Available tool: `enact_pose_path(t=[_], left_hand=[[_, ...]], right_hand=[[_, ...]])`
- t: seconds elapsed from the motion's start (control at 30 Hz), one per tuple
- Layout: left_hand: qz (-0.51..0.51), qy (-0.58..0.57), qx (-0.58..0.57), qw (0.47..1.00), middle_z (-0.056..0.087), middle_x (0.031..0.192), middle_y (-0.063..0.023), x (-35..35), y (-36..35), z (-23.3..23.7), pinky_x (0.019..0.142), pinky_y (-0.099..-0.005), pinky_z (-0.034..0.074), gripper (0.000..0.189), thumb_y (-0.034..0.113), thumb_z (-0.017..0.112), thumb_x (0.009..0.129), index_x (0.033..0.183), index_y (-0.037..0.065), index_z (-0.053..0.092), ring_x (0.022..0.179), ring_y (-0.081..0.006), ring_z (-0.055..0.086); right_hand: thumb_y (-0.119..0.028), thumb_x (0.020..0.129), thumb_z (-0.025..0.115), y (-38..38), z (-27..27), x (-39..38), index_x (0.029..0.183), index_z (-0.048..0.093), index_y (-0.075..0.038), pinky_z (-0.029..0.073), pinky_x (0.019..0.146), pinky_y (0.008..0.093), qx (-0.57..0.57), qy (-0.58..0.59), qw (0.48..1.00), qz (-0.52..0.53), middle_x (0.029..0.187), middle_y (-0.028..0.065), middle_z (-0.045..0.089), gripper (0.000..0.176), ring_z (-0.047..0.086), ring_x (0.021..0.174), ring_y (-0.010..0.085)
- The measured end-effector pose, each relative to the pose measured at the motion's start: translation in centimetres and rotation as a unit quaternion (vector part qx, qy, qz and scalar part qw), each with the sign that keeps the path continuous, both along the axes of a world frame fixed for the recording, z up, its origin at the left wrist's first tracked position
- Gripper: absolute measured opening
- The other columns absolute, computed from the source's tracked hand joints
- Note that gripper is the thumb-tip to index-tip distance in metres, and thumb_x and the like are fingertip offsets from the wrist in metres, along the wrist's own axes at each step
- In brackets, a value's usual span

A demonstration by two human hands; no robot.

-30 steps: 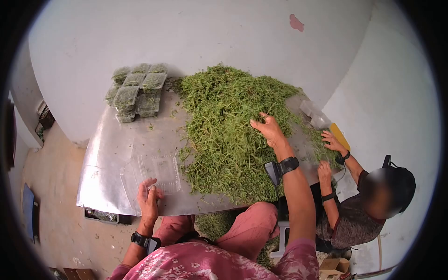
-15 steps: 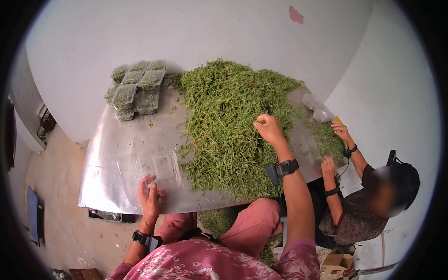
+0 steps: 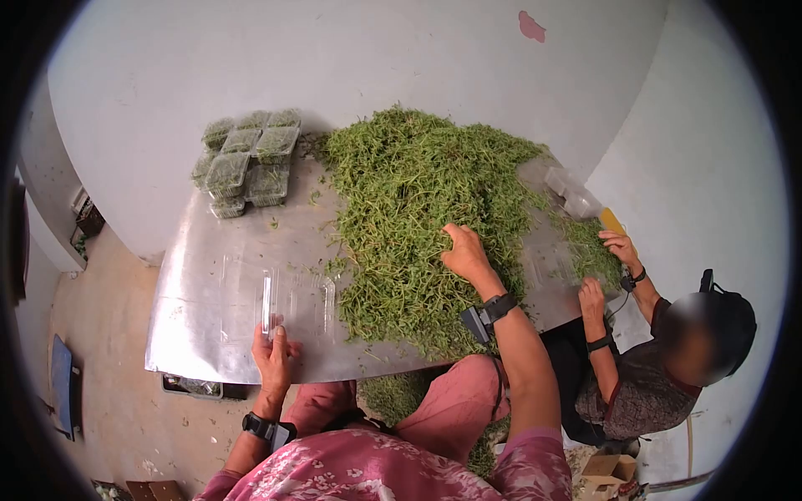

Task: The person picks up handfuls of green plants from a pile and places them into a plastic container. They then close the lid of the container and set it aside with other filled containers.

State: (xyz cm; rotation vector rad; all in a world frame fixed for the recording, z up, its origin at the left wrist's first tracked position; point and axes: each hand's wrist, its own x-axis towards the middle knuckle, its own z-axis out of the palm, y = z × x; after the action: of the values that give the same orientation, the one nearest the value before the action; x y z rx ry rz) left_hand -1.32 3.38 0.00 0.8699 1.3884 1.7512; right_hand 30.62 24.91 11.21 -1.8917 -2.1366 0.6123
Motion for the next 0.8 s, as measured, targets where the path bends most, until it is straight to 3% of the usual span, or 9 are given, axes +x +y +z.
enact_pose_path(t=[0.07, 0.17, 0.27, 0.37, 0.53, 0.63, 0.67, 0.77, 0.8], left_hand=[[-0.002, 0.006, 0.004, 1.000, 0.056, 0.075, -0.0035, 0.0, 0.3, -0.1, 0.051, -0.0221, 0.044, 0.031, 0.015, 0.056, 0.095, 0.121, -0.002, 0.048, 0.056, -0.0080, 0.051], [-0.008, 0.008, 0.005, 1.000, 0.056, 0.077, -0.0038, 0.1, 0.1, 0.1, 0.050, -0.0227, 0.044, 0.031, 0.014, 0.056, 0.095, 0.120, -0.002, 0.049, 0.056, -0.0081, 0.051], [-0.004, 0.008, 0.002, 1.000, 0.056, 0.076, -0.0037, 0.3, 0.1, 0.2, 0.050, -0.0228, 0.044, 0.030, 0.014, 0.056, 0.095, 0.120, -0.001, 0.049, 0.056, -0.0080, 0.052], [-0.002, 0.033, -0.002, 0.999, 0.056, 0.076, -0.0033, 0.3, 0.2, 0.1, 0.049, -0.0225, 0.043, 0.030, 0.014, 0.056, 0.095, 0.120, 0.000, 0.049, 0.056, -0.0077, 0.052], [-0.006, 0.065, -0.015, 0.998, 0.055, 0.073, -0.0012, 0.3, -0.1, -0.4, 0.049, -0.0220, 0.043, 0.032, 0.015, 0.056, 0.095, 0.122, 0.001, 0.049, 0.055, -0.0077, 0.052], [0.002, 0.060, -0.023, 0.998, 0.054, 0.071, 0.0000, 0.8, -0.1, 0.1, 0.049, -0.0224, 0.043, 0.034, 0.016, 0.056, 0.095, 0.124, 0.000, 0.048, 0.055, -0.0076, 0.052], [0.004, 0.061, -0.016, 0.998, 0.055, 0.072, -0.0001, 0.8, 0.0, -0.1, 0.050, -0.0225, 0.043, 0.035, 0.015, 0.057, 0.095, 0.124, 0.000, 0.048, 0.055, -0.0075, 0.052], [0.009, 0.068, -0.009, 0.998, 0.056, 0.076, -0.0006, 0.6, 0.0, -0.9, 0.051, -0.0229, 0.044, 0.036, 0.015, 0.057, 0.094, 0.125, -0.001, 0.048, 0.056, -0.0073, 0.052], [0.005, 0.074, -0.014, 0.997, 0.056, 0.077, -0.0009, 0.5, -0.1, -0.9, 0.052, -0.0230, 0.044, 0.036, 0.014, 0.057, 0.094, 0.125, -0.001, 0.048, 0.057, -0.0073, 0.052]], right_hand=[[-0.008, 0.084, 0.066, 0.1, 0.6, 1.1, 0.137, 0.043, -0.002, 0.048, 0.099, 0.0490, 0.078, 0.090, 0.992, -0.043, 0.136, 0.0206, 0.046, 0.058, 0.046, 0.125, 0.0369], [-0.009, 0.083, 0.067, -0.3, 3.3, 2.1, 0.137, 0.043, -0.002, 0.046, 0.099, 0.0493, 0.194, 0.186, 0.962, -0.053, 0.133, 0.0220, 0.048, 0.060, 0.048, 0.122, 0.0364], [-0.013, 0.082, 0.070, -1.2, 5.5, 2.4, 0.136, 0.043, -0.002, 0.043, 0.101, 0.0483, 0.113, 0.267, 0.956, -0.036, 0.134, 0.0231, 0.046, 0.061, 0.047, 0.122, 0.0381], [-0.017, 0.083, 0.070, -1.2, 4.1, 2.4, 0.134, 0.044, -0.002, 0.045, 0.098, 0.0490, 0.033, -0.022, 0.998, 0.041, 0.133, 0.0205, 0.046, 0.059, 0.047, 0.121, 0.0376], [-0.018, 0.081, 0.072, -2.7, 3.5, 1.5, 0.114, 0.053, -0.002, 0.045, 0.080, 0.0516, 0.144, 0.061, 0.987, 0.024, 0.124, 0.0211, 0.049, 0.041, 0.053, 0.105, 0.0345], [-0.020, 0.080, 0.072, -4.0, 4.6, -0.3, 0.109, 0.057, 0.001, 0.049, 0.072, 0.0413, 0.020, 0.064, 0.996, 0.058, 0.125, 0.0212, 0.051, 0.039, 0.061, 0.097, 0.0293], [-0.023, 0.079, 0.073, -4.5, 4.9, -1.1, 0.115, 0.054, 0.001, 0.049, 0.079, 0.0433, -0.018, 0.026, 0.997, 0.065, 0.128, 0.0238, 0.049, 0.047, 0.058, 0.105, 0.0326], [-0.024, 0.079, 0.073, -5.8, 1.7, -2.1, 0.120, 0.050, 0.001, 0.047, 0.086, 0.0469, 0.091, -0.081, 0.992, 0.045, 0.129, 0.0246, 0.049, 0.054, 0.055, 0.110, 0.0360], [-0.024, 0.079, 0.073, -6.4, 1.9, -2.8, 0.125, 0.047, -0.002, 0.045, 0.090, 0.0503, 0.054, -0.087, 0.994, 0.039, 0.124, 0.0242, 0.050, 0.057, 0.053, 0.111, 0.0389]])
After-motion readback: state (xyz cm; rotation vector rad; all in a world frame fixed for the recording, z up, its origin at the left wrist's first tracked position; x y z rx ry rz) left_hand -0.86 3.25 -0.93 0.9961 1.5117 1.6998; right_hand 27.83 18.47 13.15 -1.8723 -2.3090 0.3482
